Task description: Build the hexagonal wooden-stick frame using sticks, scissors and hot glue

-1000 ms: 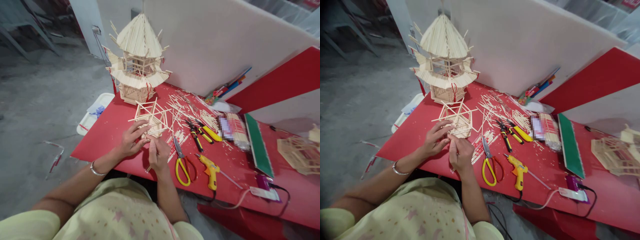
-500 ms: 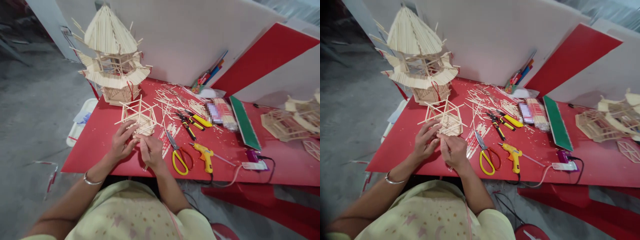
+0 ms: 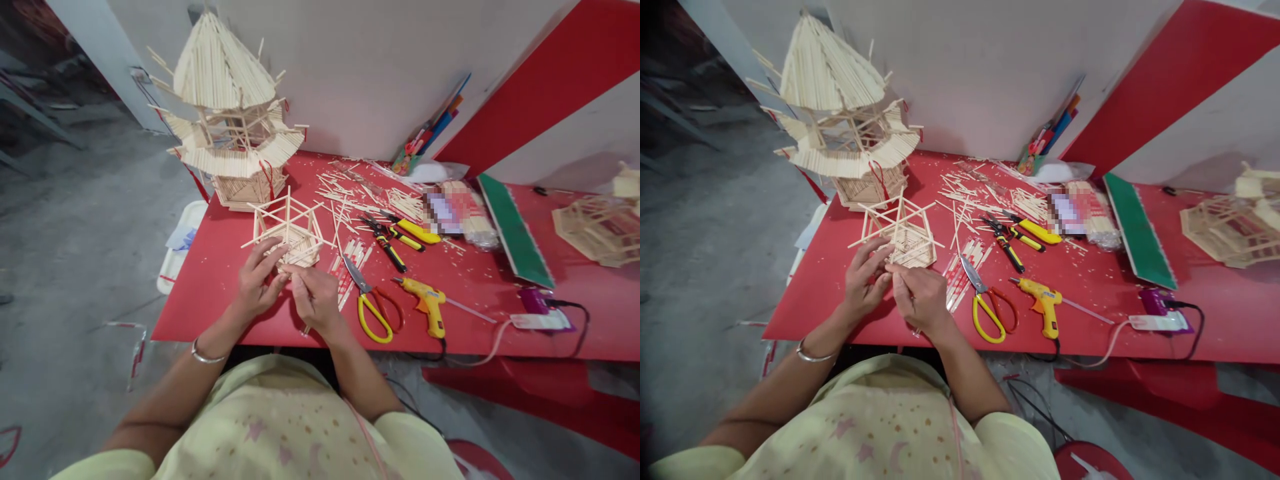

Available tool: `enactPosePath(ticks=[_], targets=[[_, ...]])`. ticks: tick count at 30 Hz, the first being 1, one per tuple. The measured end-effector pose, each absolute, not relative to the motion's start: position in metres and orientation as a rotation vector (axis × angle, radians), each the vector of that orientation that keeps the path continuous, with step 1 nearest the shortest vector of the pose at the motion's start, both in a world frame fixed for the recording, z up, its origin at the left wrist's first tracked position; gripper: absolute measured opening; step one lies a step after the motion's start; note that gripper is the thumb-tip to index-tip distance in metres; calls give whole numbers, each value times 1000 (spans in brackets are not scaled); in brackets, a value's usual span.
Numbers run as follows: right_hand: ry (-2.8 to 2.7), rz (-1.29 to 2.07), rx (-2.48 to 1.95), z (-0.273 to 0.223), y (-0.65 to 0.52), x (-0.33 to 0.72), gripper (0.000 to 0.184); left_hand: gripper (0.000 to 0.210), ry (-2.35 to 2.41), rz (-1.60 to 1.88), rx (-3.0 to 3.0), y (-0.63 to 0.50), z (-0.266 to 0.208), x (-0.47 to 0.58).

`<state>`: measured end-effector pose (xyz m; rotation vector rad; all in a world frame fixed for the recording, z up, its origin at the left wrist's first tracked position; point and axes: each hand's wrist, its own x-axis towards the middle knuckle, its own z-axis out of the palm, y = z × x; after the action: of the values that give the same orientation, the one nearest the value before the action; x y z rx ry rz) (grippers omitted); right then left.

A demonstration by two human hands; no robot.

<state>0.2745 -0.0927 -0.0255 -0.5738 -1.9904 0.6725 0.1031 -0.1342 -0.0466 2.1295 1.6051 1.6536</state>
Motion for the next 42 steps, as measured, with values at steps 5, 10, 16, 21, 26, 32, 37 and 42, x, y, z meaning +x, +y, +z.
enactPosePath(ticks=[5,10,16,21,26,32,37,42], targets=[[-1976,671,-551,-24,-93,275,32,48,1592,1675,2147,-133,-45,104],[-1983,664,-553,-23,-92,275,32,48,1605,1658,2148,-133,-45,103],[-1988,665,-577,-25,-93,274,31,47,1641,1636,2151,-134,-45,103],[-1983,670,-572,-24,-92,274,31,48,1617,1646,2129,-134,-45,103],[-1967,673,-539,-23,-92,274,32,49,1585,1646,2121,-135,-47,101],[-1989,666,-575,-23,-93,275,32,49,1601,1632,2108,-135,-48,101],[-1986,670,-561,-25,-93,275,32,48,1611,1637,2115,-135,-46,102],[-1973,688,-553,-24,-94,275,33,48,1578,1670,2130,-134,-44,102]])
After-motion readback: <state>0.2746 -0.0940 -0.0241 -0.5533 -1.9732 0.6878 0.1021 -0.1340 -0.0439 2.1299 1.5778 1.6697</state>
